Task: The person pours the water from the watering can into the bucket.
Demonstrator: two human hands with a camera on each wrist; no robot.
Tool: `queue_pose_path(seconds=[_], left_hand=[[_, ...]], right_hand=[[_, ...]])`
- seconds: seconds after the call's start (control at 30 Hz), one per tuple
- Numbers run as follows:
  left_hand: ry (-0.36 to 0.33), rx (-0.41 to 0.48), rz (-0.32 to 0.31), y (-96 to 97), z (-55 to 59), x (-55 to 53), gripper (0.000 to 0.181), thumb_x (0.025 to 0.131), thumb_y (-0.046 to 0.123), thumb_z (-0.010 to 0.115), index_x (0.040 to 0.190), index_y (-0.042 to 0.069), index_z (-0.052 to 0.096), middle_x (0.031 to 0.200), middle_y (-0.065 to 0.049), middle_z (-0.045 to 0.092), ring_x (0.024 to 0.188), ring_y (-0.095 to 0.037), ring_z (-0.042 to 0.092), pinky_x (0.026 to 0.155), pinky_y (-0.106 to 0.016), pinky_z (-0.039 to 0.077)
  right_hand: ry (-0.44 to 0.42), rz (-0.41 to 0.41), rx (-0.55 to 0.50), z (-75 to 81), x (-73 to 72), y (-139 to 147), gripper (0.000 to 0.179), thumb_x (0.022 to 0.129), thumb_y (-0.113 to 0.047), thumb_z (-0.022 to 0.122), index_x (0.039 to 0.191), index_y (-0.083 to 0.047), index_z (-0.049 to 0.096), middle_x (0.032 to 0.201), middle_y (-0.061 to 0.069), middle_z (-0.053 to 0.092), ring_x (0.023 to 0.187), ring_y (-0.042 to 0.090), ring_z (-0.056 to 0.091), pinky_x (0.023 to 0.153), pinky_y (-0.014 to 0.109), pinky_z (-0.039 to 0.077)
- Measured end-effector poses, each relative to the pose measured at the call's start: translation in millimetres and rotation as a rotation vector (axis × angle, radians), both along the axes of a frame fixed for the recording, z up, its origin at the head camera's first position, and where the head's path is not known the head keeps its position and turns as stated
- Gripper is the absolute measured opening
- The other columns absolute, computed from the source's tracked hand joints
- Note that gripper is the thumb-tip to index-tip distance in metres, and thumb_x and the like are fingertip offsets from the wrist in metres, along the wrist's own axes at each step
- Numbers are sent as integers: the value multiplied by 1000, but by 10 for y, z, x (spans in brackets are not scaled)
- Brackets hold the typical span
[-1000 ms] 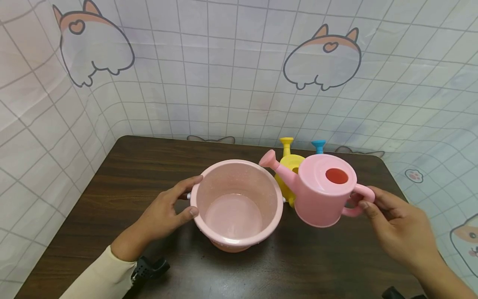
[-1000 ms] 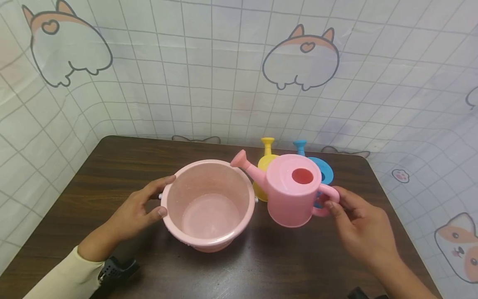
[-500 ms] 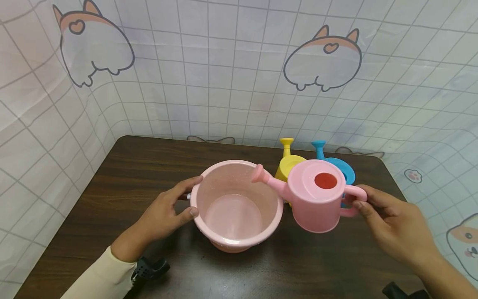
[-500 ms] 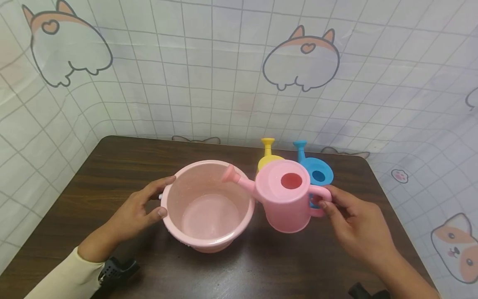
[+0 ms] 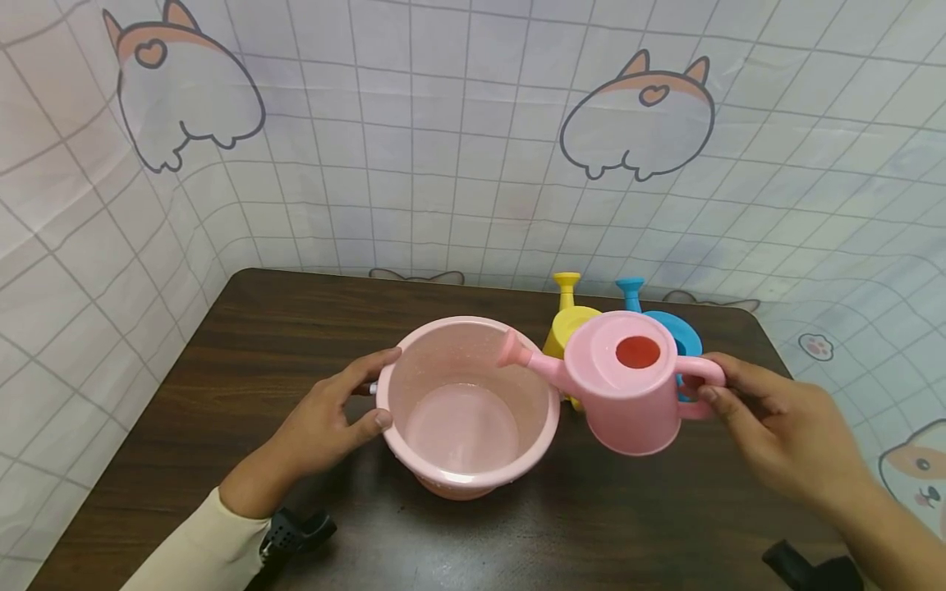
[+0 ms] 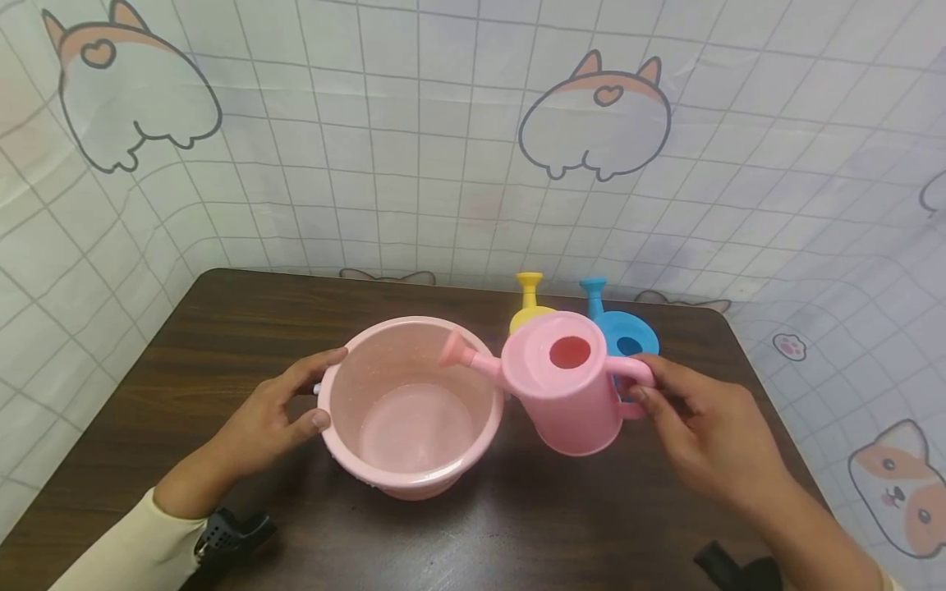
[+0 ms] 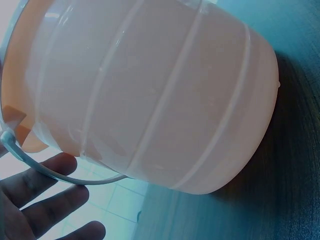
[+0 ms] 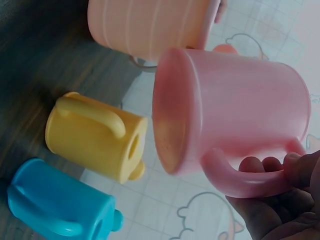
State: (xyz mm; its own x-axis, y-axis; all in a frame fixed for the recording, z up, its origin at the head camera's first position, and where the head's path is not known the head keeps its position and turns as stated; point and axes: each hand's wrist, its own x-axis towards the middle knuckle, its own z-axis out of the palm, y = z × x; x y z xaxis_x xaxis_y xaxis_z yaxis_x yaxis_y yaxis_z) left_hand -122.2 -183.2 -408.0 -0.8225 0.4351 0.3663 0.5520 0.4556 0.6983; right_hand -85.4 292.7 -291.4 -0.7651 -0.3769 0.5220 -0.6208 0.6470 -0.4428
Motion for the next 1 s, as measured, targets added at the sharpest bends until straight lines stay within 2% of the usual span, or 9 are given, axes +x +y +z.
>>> queue_pose_path(seconds=[0.13, 0.3, 0.43, 0.57, 0.8, 1.0], left_hand=[[1, 1, 0, -2, -4, 0, 66, 99, 48, 64, 157, 26, 40, 140, -4, 61, 111, -23, 67, 89, -56, 53], [-3, 0, 1, -4, -8, -2, 65, 99, 46, 64, 157, 27, 40, 140, -4, 61, 112, -24, 67, 89, -56, 53], [-6, 3, 0, -9, -5, 0, 65, 99, 45, 65, 157, 27, 40, 139, -4, 62, 112, -23, 66, 89, -56, 53], [-18, -1, 5, -6, 11, 2, 66, 98, 41, 67, 157, 28, 40, 140, -4, 61, 113, -23, 66, 90, -56, 53], [-24, -5, 8, -5, 14, 3, 67, 98, 38, 68, 157, 28, 40, 139, -5, 61, 113, -25, 66, 89, -59, 53], [-35, -2, 17, 1, 21, 8, 68, 97, 37, 69, 157, 29, 40, 139, -6, 61, 113, -26, 66, 90, -60, 52]], right_hand=[[-10, 18, 11, 42, -26, 1, 53, 80, 20, 73, 127, -3, 70, 96, -7, 77, 82, 0, 73, 60, 12, 48], [41, 20, 43, 75, -71, 19, 50, 79, 17, 75, 124, -3, 72, 93, -11, 76, 82, -5, 70, 55, 12, 42], [60, 39, 59, 111, -114, 14, 47, 80, 15, 76, 123, -4, 72, 95, -13, 75, 82, -5, 71, 61, 11, 46], [38, 47, 63, 157, -139, 0, 47, 79, 17, 76, 122, -4, 72, 96, -9, 76, 82, -3, 71, 68, 11, 52], [49, 49, 89, 200, -179, -15, 42, 82, 10, 79, 122, -2, 72, 95, 0, 76, 86, -7, 69, 74, 9, 51], [62, 110, 93, 244, -222, -42, 43, 82, 12, 78, 122, -1, 71, 99, -4, 75, 84, -3, 71, 75, 11, 52]])
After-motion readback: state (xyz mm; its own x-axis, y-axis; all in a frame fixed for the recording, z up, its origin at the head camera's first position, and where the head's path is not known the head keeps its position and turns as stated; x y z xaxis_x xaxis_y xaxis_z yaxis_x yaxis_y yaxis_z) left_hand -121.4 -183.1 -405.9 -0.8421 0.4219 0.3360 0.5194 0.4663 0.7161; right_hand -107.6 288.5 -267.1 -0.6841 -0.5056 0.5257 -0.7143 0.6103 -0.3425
